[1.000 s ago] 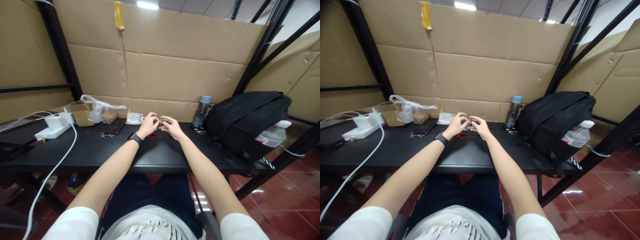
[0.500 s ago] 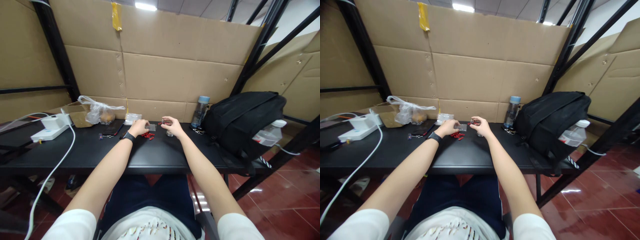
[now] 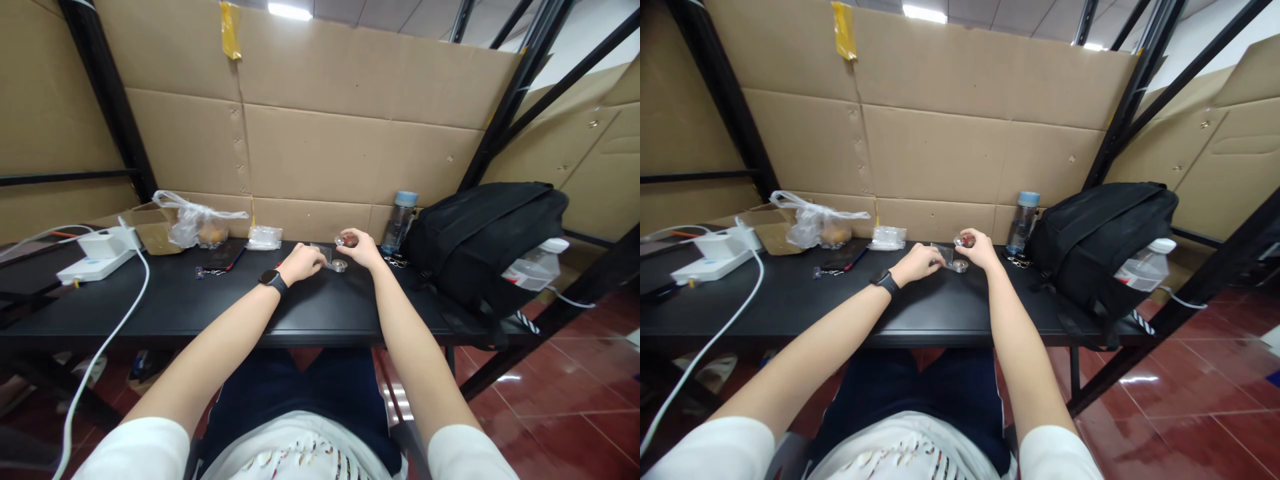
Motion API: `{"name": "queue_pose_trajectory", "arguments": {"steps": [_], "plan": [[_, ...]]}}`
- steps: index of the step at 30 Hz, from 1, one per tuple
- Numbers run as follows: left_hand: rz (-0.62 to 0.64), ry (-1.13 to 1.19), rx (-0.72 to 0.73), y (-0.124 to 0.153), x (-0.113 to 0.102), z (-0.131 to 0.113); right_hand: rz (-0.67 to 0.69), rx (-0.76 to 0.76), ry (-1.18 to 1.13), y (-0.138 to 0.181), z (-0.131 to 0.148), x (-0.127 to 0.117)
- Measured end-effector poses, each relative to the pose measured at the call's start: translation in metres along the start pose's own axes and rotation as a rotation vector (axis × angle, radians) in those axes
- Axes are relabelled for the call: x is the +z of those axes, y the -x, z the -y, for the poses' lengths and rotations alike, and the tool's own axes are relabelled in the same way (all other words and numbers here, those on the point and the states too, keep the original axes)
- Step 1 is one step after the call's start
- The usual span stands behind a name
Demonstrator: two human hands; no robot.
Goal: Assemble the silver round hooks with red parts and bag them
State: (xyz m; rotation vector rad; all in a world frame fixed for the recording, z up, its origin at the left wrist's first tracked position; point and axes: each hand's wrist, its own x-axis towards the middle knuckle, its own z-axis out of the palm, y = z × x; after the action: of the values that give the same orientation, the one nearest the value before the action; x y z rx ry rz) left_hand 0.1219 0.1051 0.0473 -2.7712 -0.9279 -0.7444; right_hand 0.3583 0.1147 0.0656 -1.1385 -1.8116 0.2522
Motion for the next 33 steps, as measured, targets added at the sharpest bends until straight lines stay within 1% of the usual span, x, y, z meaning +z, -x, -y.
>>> {"name": "queue_pose_trajectory", "arguments": {"steps": [2, 5, 9, 12, 15, 19, 25, 28, 31, 33], "plan": [[0.1, 0.007, 0.042, 0.0, 0.003, -0.007, 0.081, 0.019, 0.036, 0.001, -0.002, -0.007], [0.236, 0.057, 0.04, 0.003, 0.001, -0.01, 0.234, 0.038, 0.083, 0.005, 0.003, -0.014], [0.338, 0.144, -0.012, 0.006, -0.011, -0.007, 0.448, 0.076, 0.174, 0.01, 0.02, -0.018], [0.405, 0.188, -0.049, 0.007, -0.018, -0.004, 0.534, 0.107, 0.322, 0.014, 0.033, -0.018], [0.445, 0.165, -0.083, 0.008, -0.019, -0.004, 0.579, 0.112, 0.381, 0.015, 0.04, -0.018], [0.459, 0.101, -0.142, 0.01, -0.019, -0.006, 0.61, 0.107, 0.401, 0.016, 0.039, -0.015], [0.559, 0.197, -0.112, 0.015, -0.031, 0.003, 0.665, 0.109, 0.394, 0.016, 0.031, -0.01], [0.601, 0.208, -0.115, 0.018, -0.036, 0.006, 0.668, 0.095, 0.394, 0.016, 0.029, -0.006], [0.651, 0.14, -0.131, 0.02, -0.037, 0.001, 0.656, 0.047, 0.399, 0.016, 0.031, -0.001], [0.648, 0.11, -0.149, 0.02, -0.036, -0.003, 0.646, 0.029, 0.401, 0.017, 0.034, 0.003]]}}
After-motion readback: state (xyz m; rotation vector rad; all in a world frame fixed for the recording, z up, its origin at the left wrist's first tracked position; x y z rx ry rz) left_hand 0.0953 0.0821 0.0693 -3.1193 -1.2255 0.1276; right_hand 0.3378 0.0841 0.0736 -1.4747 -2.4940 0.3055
